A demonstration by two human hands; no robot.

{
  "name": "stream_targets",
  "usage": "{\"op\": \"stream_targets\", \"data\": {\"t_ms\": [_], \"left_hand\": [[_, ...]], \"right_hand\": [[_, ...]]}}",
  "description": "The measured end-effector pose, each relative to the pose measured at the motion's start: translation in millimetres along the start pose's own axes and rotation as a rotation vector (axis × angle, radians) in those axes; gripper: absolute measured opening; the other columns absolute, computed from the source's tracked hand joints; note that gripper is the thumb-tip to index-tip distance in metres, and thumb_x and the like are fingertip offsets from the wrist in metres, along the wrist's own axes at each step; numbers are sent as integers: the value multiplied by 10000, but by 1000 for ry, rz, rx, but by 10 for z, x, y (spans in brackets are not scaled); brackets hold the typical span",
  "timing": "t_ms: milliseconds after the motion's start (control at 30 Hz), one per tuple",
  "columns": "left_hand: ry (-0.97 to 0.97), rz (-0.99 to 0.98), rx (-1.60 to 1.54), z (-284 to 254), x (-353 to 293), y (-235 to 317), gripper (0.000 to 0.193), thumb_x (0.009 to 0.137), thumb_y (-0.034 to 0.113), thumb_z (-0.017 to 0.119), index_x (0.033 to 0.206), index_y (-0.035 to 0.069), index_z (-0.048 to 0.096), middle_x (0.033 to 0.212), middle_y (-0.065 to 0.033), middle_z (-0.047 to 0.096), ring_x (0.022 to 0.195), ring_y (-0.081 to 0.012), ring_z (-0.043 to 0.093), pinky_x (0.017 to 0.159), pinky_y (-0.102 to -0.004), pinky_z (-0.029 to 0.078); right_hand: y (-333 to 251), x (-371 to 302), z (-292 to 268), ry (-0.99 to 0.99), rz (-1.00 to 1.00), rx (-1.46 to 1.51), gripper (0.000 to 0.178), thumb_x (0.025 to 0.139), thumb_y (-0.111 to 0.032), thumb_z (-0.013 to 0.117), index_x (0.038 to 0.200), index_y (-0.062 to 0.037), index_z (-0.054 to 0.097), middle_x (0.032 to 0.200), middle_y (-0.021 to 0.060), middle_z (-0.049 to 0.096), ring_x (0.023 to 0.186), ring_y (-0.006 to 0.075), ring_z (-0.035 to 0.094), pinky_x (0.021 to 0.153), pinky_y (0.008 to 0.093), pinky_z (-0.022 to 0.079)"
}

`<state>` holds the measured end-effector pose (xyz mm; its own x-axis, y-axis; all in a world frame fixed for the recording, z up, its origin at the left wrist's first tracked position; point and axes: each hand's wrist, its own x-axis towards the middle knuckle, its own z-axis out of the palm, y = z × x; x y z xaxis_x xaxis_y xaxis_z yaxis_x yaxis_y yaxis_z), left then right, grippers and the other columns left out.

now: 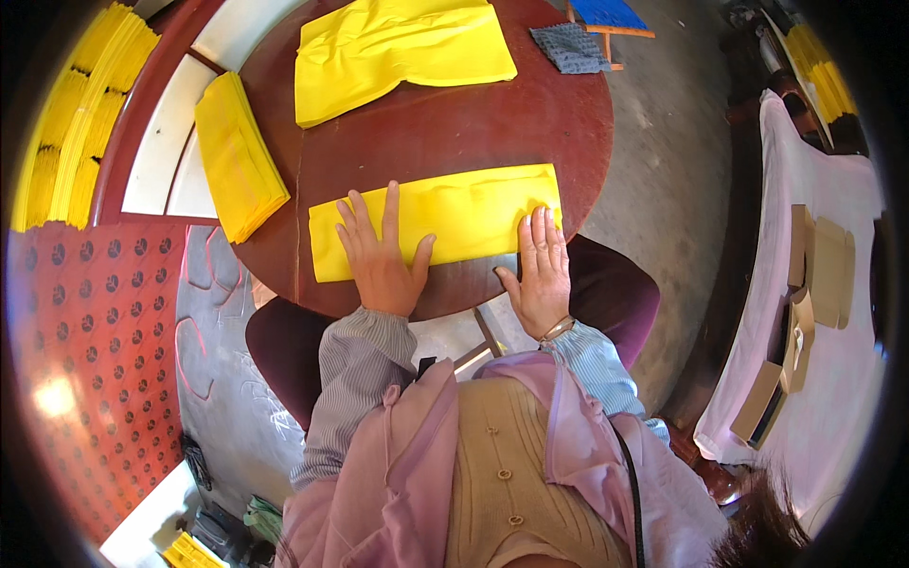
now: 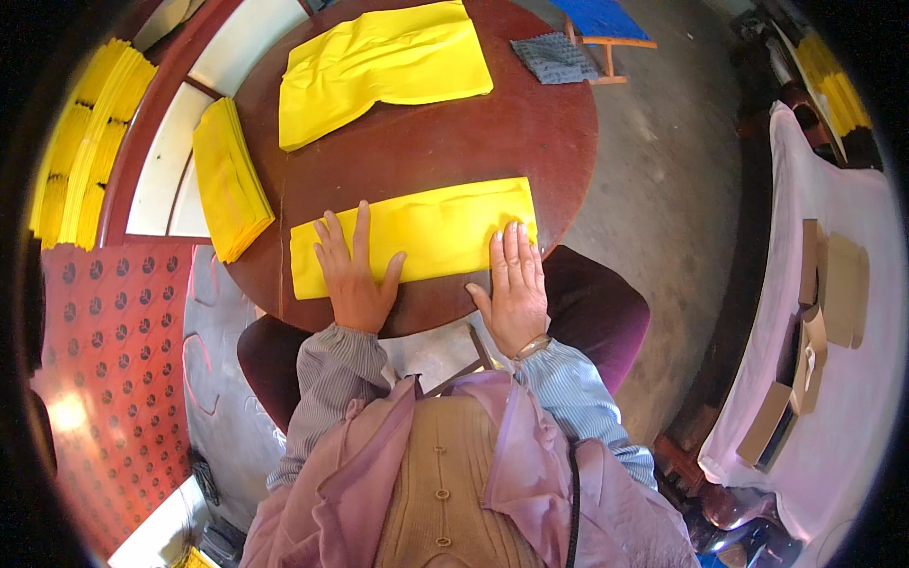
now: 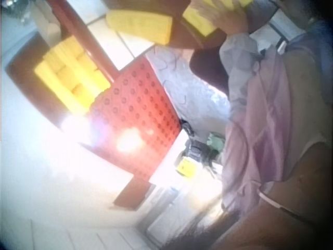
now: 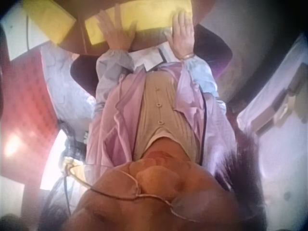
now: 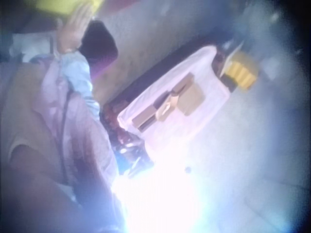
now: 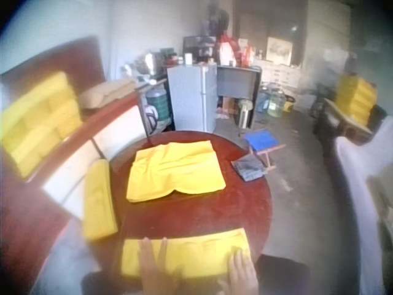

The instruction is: The person folds yellow fabric pieces on a round table. They align edges, fold the fabric in half, and stack the finished pieces. The process is repeated with multiple fabric pieces.

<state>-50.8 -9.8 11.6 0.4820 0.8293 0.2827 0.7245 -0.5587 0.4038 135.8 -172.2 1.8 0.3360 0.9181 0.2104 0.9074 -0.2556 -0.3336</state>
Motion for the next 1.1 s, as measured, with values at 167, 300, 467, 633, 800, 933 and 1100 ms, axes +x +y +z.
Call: {"op": "stream_targets", "data": {"t_ms": [167, 300, 467, 633, 800, 933, 1100], "left_hand": [[-65, 173, 108, -35, 37, -25, 704, 940, 287, 773, 1598, 334, 527, 1760, -226, 244, 1626, -486, 198, 1205, -786, 202], [-163, 253, 244, -23, 57, -74, 606, 975, 325, 740, 1545, 439, 570, 1772, -140, 260, 1635, -467, 178, 1170, -847, 170], [-194, 267, 182, -42, 33, -71, 560, 985, 452, 714, 1523, 501, 567, 1752, -118, 314, 1635, -468, 175, 1139, -891, 109], [-214, 268, 186, -71, 43, -44, 554, 1000, 459, 690, 1538, 484, 559, 1764, -127, 284, 1638, -471, 158, 1138, -887, 119], [-191, 278, 158, -73, 50, -53, 569, 986, 442, 715, 1533, 481, 564, 1755, -135, 301, 1632, -478, 179, 1142, -883, 111], [-174, 282, 154, -62, 41, -56, 572, 974, 432, 732, 1523, 478, 577, 1752, -135, 312, 1632, -475, 187, 1144, -878, 112], [-159, 276, 136, -24, 34, -86, 553, 950, 421, 756, 1487, 444, 627, 1756, -126, 314, 1638, -464, 182, 1151, -870, 110]], "right_hand": [[33, -34, 33, 30, -11, 26, 872, 975, -398, 735, 1636, 30, 362, 1738, 263, 278, 1628, 403, 259, 1319, 534, 230], [45, -62, 56, 63, 17, 21, 877, 962, -384, 755, 1643, 8, 365, 1738, 247, 295, 1627, 397, 266, 1311, 548, 233], [53, -62, -107, 74, 28, -76, 778, 962, -339, 756, 1598, -11, 453, 1697, 179, 408, 1593, 333, 353, 1284, 601, 242], [39, 87, -305, 127, 20, -68, 456, 960, -254, 748, 1353, -29, 705, 1480, 118, 654, 1378, 288, 568, 1238, 617, 292], [-16, 216, -423, 161, -8, -67, 285, 941, -198, 750, 1184, -51, 774, 1294, 66, 751, 1185, 258, 655, 1148, 545, 384], [-72, 328, -521, 182, -48, -14, 261, 927, -167, 753, 1160, -52, 775, 1245, 67, 761, 1130, 265, 671, 1070, 481, 433], [-467, 781, -180, 52, -239, 239, 550, 970, -219, 709, 1463, -7, 591, 1580, 178, 537, 1445, 362, 518, 1241, 512, 370]]}}
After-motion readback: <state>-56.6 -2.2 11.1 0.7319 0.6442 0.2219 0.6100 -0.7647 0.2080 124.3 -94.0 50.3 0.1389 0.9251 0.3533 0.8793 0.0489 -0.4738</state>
